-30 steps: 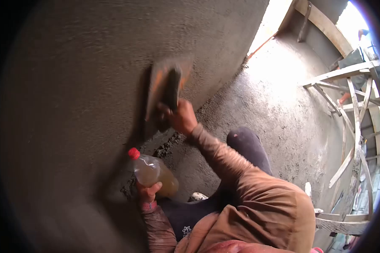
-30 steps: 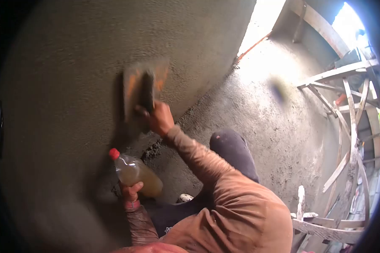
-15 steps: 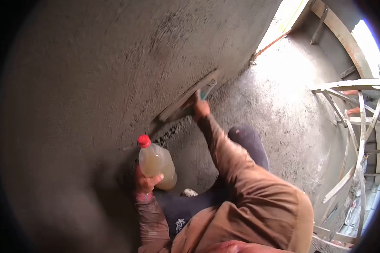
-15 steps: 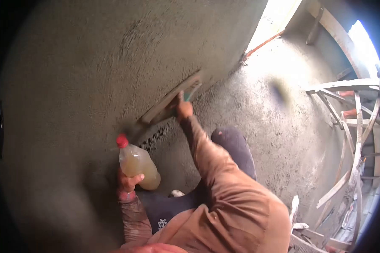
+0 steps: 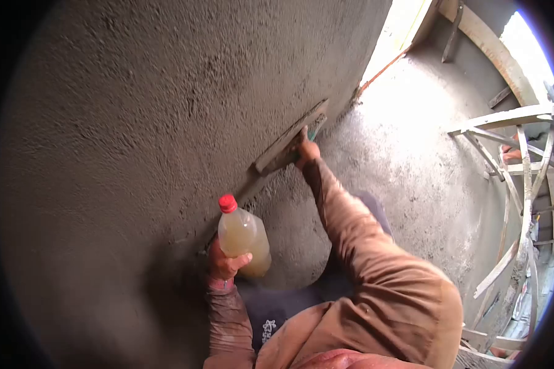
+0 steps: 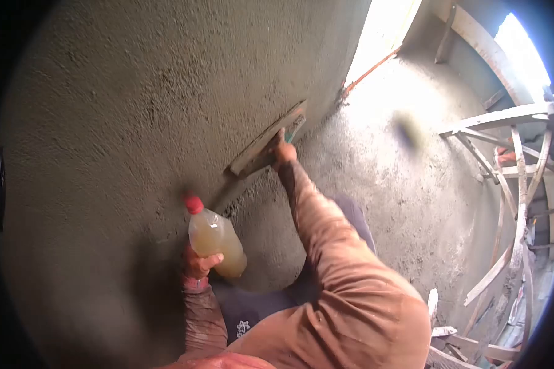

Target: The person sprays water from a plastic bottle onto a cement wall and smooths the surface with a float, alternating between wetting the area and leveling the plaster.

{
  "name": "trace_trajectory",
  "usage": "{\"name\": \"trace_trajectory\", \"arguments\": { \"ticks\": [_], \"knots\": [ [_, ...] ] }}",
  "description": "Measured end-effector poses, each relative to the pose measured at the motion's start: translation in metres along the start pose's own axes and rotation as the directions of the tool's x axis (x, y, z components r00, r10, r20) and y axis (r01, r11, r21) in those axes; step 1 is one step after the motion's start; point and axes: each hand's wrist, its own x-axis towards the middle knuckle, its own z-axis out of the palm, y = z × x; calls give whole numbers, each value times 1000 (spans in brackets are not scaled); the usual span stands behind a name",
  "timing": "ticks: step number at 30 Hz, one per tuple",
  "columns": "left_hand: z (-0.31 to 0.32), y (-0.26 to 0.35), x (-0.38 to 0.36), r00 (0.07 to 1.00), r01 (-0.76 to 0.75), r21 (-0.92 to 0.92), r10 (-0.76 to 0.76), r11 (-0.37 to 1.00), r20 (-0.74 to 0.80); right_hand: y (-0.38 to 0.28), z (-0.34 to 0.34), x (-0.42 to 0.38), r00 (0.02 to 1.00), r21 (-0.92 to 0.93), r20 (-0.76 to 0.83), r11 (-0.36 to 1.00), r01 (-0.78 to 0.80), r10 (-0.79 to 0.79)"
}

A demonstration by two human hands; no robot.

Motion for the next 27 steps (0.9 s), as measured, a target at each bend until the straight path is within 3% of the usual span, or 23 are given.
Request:
{"name": "trace_trajectory", "arguments": {
  "ticks": [1,3,5,6,7,8,9,11,12,13,14,15,16,17,18,19,20,21,22,23,25,26,27],
  "knots": [
    [4,1,4,999,-36,1,36,999,2,-96,6,-45,939,507,116,793,-337,324],
    [10,2,11,997,-72,-131,66,989,-51,-198,4,-83,982,286,3,941,180,-188],
    [1,-19,9,999,-49,-104,51,993,8,-291,-4,-103,946,-27,84,948,317,-314],
    [0,-26,12,998,-64,-82,64,995,-3,-335,-10,-108,869,-131,31,860,493,-494],
    [2,-27,18,996,-83,-63,82,995,-19,-370,-16,-106,751,-246,6,727,641,-660],
    [8,-16,19,997,-82,-211,82,974,-7,-394,-29,-89,467,-666,38,326,671,-883],
    [8,-20,21,996,-84,-217,85,973,-2,-415,-43,-65,175,-896,232,-140,421,-957],
    [-2,-32,17,995,-92,-126,95,988,25,-437,-75,-11,244,-983,68,-23,183,-967],
    [-5,-30,13,995,-99,-130,100,987,8,-426,-93,5,561,-644,-230,556,525,-795],
    [-5,-27,13,995,-103,-119,103,988,0,-409,-108,25,867,24,-198,882,470,-457],
    [-4,-24,10,995,-102,-108,102,989,-9,-370,-110,38,736,-325,-287,785,527,-613],
    [-2,-22,6,993,-118,-112,115,987,-36,-324,-101,40,611,-645,-292,624,442,-735],
    [-1,-19,7,989,-140,-112,133,984,-66,-297,-78,14,787,-184,-332,854,487,-520],
    [0,-17,9,985,-152,-104,143,983,-93,-267,-50,-14,852,-89,-261,890,447,-454],
    [-1,-20,11,983,-153,-97,141,983,-117,-218,-24,-31,696,-520,-53,614,593,-717],
    [-3,-26,14,986,-136,-42,131,990,-102,-158,19,-30,700,29,-39,700,714,-713],
    [-4,-28,14,991,-112,21,113,993,-78,-216,42,-117,805,-120,84,796,594,-588],
    [-1,-29,11,992,-95,38,98,995,-80,-193,77,-126,743,-34,49,743,669,-667],
    [5,-29,6,987,-94,-47,87,994,-138,-272,68,-178,600,-269,178,548,792,-780],
    [5,-29,6,978,-108,-134,81,985,-191,-303,69,-185,525,-273,127,480,834,-841],
    [-6,-24,9,985,-88,-103,71,991,-155,-369,57,-171,393,-292,21,370,882,-919],
    [-10,-24,4,991,-56,-78,46,995,-124,-391,46,-144,252,-717,28,156,679,-967],
    [-10,-26,-4,996,-15,-53,10,998,-93,-418,24,-120,94,-821,74,-8,571,-993]
  ]
}}
